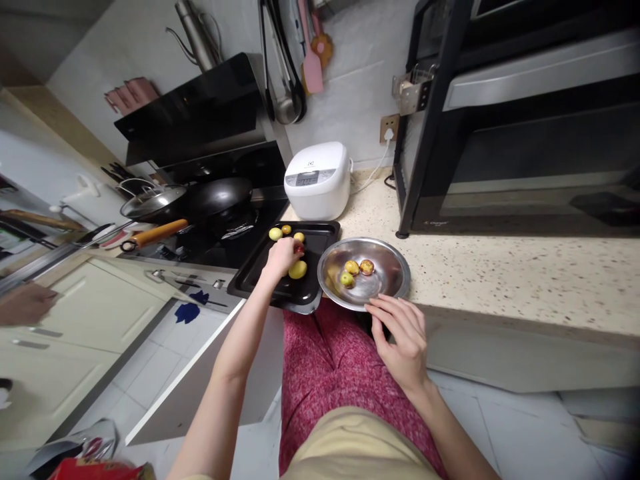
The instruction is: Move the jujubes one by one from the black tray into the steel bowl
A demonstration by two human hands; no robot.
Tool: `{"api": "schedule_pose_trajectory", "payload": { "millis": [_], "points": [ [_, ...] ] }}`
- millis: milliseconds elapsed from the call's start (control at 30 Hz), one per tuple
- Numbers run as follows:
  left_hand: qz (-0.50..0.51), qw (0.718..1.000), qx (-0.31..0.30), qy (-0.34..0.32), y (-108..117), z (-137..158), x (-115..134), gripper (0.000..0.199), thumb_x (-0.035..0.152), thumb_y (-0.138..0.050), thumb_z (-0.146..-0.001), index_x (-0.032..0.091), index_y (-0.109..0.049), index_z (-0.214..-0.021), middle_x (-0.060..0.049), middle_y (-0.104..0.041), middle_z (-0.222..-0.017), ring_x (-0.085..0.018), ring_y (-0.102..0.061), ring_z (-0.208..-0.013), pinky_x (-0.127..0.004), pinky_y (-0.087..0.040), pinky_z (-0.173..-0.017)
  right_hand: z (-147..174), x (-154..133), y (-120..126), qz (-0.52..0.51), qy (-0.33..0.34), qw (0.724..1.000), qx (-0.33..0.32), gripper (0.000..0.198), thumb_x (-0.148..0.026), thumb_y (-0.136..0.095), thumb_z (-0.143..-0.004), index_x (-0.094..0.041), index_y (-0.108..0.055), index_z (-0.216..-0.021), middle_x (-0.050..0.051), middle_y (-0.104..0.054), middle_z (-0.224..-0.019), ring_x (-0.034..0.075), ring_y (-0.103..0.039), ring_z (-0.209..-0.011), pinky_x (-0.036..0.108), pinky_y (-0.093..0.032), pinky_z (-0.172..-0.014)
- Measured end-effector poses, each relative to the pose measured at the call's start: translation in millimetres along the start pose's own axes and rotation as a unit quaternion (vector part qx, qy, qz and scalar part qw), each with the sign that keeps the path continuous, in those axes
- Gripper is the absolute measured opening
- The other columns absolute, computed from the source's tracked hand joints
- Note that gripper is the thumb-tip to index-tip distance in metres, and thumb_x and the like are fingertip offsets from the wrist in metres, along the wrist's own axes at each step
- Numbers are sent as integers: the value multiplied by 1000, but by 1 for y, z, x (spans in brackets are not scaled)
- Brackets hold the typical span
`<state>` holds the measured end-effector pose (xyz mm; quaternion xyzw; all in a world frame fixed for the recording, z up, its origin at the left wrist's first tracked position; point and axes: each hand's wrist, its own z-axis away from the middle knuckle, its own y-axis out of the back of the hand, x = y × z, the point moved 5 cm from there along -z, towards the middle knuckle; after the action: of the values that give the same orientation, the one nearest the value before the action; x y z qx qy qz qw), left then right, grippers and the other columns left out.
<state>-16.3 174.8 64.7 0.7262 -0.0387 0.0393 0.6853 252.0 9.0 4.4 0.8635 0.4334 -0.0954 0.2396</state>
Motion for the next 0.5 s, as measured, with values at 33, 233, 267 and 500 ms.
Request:
{"api": "schedule_pose_trajectory", "payload": {
  "millis": [33,233,267,500],
  "points": [
    [-2,1000,-4,1,-1,-3,-1,19,24,-71,-91,23,-78,-109,-9,-77,-114,-27,-73,-108,-32,-56,-89,0,0,0,1,0,1000,0,32,1,-65,-91,-21,-70,-113,6,-79,-110,24,-73,-109,47,-50,-103],
    [-1,1000,-13,-1,-11,-15,-1,30,16,-75,-84,22,-78,-113,-11,-78,-113,-28,-73,-107,-34,-57,-92,-2,1,0,2,-5,1000,1,32,0,-64,-91,-22,-71,-113,6,-79,-109,24,-73,-109,47,-50,-103],
    [3,1000,-13,-6,-12,-17,-1,29,14,-74,-84,21,-78,-111,-10,-79,-110,-27,-74,-105,-33,-57,-91,-2,1,0,3,-6,1000,0,32,0,-64,-91,-22,-71,-113,6,-79,-109,24,-73,-109,47,-50,-103],
    [53,997,26,-51,-8,-15,5,28,7,-72,-79,16,-78,-105,-9,-79,-98,-24,-74,-93,-33,-59,-88,-1,2,1,3,-9,1000,0,30,-1,-65,-92,-22,-71,-111,6,-79,-109,24,-73,-109,47,-51,-103]
  ]
}}
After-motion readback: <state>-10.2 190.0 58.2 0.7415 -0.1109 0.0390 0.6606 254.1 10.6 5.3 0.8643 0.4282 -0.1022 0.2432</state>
